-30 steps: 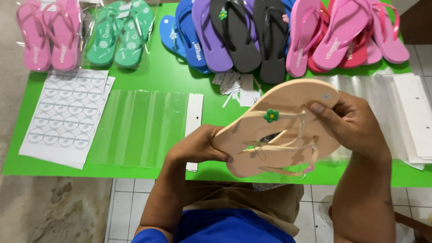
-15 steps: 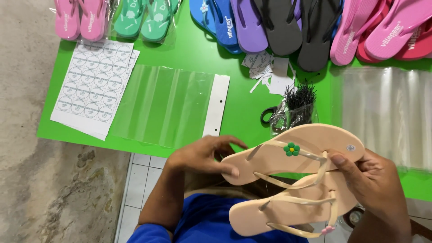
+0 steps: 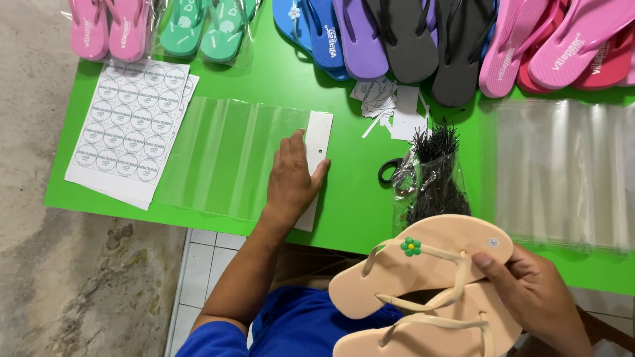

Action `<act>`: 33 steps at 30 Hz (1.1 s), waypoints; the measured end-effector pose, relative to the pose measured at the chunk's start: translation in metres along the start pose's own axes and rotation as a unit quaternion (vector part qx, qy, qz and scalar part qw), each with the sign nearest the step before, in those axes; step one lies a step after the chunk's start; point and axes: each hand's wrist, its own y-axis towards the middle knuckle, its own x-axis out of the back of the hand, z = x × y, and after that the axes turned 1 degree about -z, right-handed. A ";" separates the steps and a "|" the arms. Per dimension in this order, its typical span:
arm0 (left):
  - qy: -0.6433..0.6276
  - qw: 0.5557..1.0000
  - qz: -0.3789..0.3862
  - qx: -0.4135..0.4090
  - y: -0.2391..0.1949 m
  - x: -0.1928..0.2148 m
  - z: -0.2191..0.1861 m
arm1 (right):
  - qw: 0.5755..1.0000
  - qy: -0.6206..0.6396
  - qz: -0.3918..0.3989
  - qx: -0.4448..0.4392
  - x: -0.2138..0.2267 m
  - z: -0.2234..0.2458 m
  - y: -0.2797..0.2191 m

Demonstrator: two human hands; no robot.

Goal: The person assembles a pair of flip-flop sandals by threading black plastic ties through the straps, then places the pair inside a clear plastic bag and applies a white adhesive cardboard header to the top of the bag.

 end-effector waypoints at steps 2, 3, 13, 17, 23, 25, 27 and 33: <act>0.016 1.000 -0.004 -0.012 0.000 -0.004 0.001 | 1.000 -0.009 0.014 0.001 0.000 -0.005 0.001; 0.032 0.999 -0.008 -0.024 0.001 -0.006 0.002 | 0.999 -0.017 0.028 0.004 -0.001 -0.007 0.001; 0.113 0.986 0.113 -0.041 0.003 0.010 -0.022 | 0.996 -0.069 -0.045 0.039 0.010 -0.015 -0.002; 0.088 0.986 0.136 -0.042 0.002 0.019 -0.021 | 0.982 0.006 -0.141 0.122 0.011 -0.004 -0.008; -0.020 0.994 0.071 -0.078 0.002 0.023 0.007 | 0.932 0.144 -0.198 0.266 -0.001 0.012 0.020; -0.052 0.993 0.068 -0.083 0.002 0.024 0.013 | 0.935 0.153 -0.182 0.262 -0.003 0.030 0.030; -0.084 0.993 0.061 -0.064 0.002 0.025 0.017 | 0.941 0.188 -0.115 0.257 -0.006 0.053 0.040; -0.114 0.991 0.030 -0.064 0.002 0.012 0.029 | 0.950 0.215 0.005 0.226 -0.019 0.118 0.075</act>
